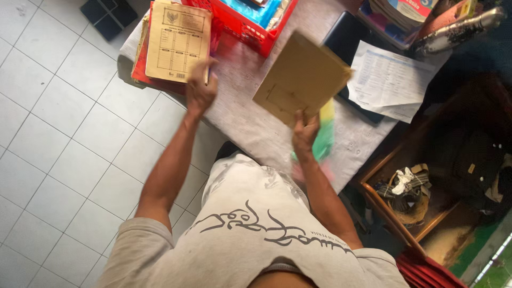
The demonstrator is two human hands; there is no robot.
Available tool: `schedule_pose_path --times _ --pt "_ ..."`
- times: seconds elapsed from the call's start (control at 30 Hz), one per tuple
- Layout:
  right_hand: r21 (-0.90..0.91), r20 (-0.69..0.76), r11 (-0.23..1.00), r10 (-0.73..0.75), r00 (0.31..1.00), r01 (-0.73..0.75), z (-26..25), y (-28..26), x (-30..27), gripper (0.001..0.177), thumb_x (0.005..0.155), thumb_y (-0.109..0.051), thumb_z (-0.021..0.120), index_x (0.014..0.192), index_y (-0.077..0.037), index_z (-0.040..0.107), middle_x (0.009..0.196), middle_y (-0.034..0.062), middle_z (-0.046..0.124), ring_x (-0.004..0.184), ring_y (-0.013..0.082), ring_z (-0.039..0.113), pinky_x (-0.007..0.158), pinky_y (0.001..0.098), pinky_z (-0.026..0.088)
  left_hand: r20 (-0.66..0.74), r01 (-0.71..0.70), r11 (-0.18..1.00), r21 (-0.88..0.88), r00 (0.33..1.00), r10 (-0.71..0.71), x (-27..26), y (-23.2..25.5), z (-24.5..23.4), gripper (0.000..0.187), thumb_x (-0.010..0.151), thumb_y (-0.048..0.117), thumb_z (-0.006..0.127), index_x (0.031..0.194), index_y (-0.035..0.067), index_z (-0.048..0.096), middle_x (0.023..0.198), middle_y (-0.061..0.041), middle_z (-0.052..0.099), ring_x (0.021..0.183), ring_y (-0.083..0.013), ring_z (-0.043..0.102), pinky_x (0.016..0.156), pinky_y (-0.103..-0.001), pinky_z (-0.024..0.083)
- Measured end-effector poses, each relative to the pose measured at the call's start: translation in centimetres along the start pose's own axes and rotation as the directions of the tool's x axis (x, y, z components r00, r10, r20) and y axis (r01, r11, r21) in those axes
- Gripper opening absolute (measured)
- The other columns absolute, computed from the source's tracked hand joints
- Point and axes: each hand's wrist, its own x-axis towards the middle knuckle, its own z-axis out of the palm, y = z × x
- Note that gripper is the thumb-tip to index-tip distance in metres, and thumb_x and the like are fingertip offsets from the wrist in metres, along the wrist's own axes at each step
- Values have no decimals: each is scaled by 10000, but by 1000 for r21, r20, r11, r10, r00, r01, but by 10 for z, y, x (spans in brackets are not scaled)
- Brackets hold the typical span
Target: The person cleans envelopes using a duster. They pick up a stack of envelopes, hold them one by one, and wipe the surfaces with a colorful duster before placing them into a red crate.
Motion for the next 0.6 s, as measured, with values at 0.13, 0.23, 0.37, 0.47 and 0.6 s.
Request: schedule_pose_path --times 0.13,0.23,0.37,0.47,0.6 --pt "443 75 847 293 953 -295 13 -47 79 331 1109 -169 506 1399 -26 434 1158 107 653 794 187 675 511 336 592 -20 178 883 435 982 -188 57 -41 -26 541 906 254 610 1421 99 549 1461 -185 475 1410 -357 383 1194 -526 327" --pt "544 180 791 215 960 -279 32 -51 141 311 1166 -145 537 1414 -3 415 1134 164 626 856 221 681 580 358 611 -18 123 809 574 990 -138 62 -65 -23 673 933 397 624 1526 121 463 1607 -208 244 1496 -402 163 1189 -643 131" --pt "611 355 679 224 908 -406 79 -28 230 415 1055 -24 446 1447 -17 310 1296 212 611 1033 311 751 679 402 682 3 167 789 591 978 -209 57 -75 -17 696 1000 476 548 1606 175 385 1704 -165 165 1576 -369 94 1269 -605 25" --pt "527 398 718 264 879 -455 129 13 291 415 1043 -9 410 1439 -27 287 1308 231 611 1052 345 781 700 422 650 1 174 783 597 976 -218 58 -73 -19 704 973 462 555 1598 179 394 1696 -148 179 1569 -364 104 1257 -592 31" --pt "435 389 707 411 825 -558 189 83 347 439 977 5 454 1404 -49 368 1252 191 647 981 345 779 648 476 665 -21 168 788 592 981 -193 58 -67 -18 711 974 450 560 1609 170 406 1692 -163 189 1561 -366 110 1257 -594 44"
